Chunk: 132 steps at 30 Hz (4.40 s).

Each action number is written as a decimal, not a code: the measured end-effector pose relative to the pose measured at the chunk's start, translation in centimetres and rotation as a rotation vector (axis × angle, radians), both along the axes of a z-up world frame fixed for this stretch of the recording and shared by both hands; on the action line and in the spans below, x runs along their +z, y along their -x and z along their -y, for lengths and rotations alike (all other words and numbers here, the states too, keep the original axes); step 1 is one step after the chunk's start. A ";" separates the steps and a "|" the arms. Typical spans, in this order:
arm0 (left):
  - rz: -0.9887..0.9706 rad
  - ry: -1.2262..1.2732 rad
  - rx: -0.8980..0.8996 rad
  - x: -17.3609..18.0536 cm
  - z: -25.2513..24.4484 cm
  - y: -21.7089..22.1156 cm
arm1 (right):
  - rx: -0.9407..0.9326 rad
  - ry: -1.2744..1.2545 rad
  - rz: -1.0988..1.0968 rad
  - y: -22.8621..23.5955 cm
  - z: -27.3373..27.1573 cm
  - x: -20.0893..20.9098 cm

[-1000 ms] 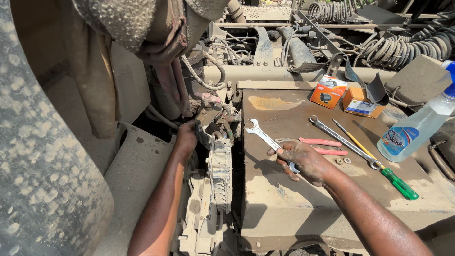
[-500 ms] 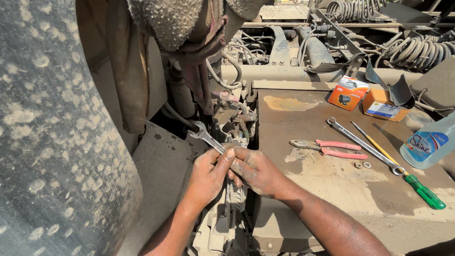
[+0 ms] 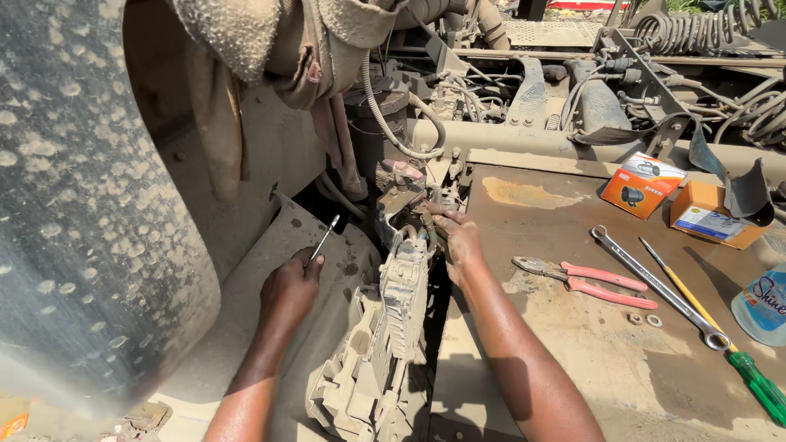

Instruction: The person manipulates wires, electrical connectors, and mechanical fasteners inside a truck's engine bay, using a screwdriver, a wrench, and pliers to adjust or secure components.

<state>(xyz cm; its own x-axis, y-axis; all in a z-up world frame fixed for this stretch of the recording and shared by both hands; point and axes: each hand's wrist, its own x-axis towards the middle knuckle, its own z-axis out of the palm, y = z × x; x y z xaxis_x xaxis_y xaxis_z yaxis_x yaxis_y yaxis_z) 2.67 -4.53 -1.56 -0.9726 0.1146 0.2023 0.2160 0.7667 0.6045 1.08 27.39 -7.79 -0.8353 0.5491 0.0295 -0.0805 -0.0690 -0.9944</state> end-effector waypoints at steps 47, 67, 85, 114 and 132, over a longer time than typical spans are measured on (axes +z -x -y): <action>-0.044 0.038 -0.674 -0.6 -6.6 13.8 | 0.684 0.764 -0.305 6.4 -2.7 -5.7; 0.002 0.133 -0.520 -1.3 -6.6 11.3 | 0.471 0.705 -0.357 5.5 -0.6 -5.1; -0.073 0.072 -0.626 -2.6 -5.7 12.6 | 0.349 0.679 -0.405 5.3 0.9 -5.4; -0.292 0.200 -0.790 -5.2 -8.5 19.1 | 0.164 0.673 -0.386 6.3 2.0 -5.5; -0.944 0.374 -0.878 -10.6 -14.1 29.9 | 0.336 0.701 -0.467 4.5 1.4 -5.8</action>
<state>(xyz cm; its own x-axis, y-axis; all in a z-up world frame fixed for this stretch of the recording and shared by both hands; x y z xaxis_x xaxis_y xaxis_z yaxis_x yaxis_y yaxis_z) -27.25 9.59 -12.20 -0.0565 0.8197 0.5700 0.9333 0.2461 -0.2614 -3.43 25.98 -13.62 -0.9416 0.2983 0.1565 -0.3315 -0.7386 -0.5869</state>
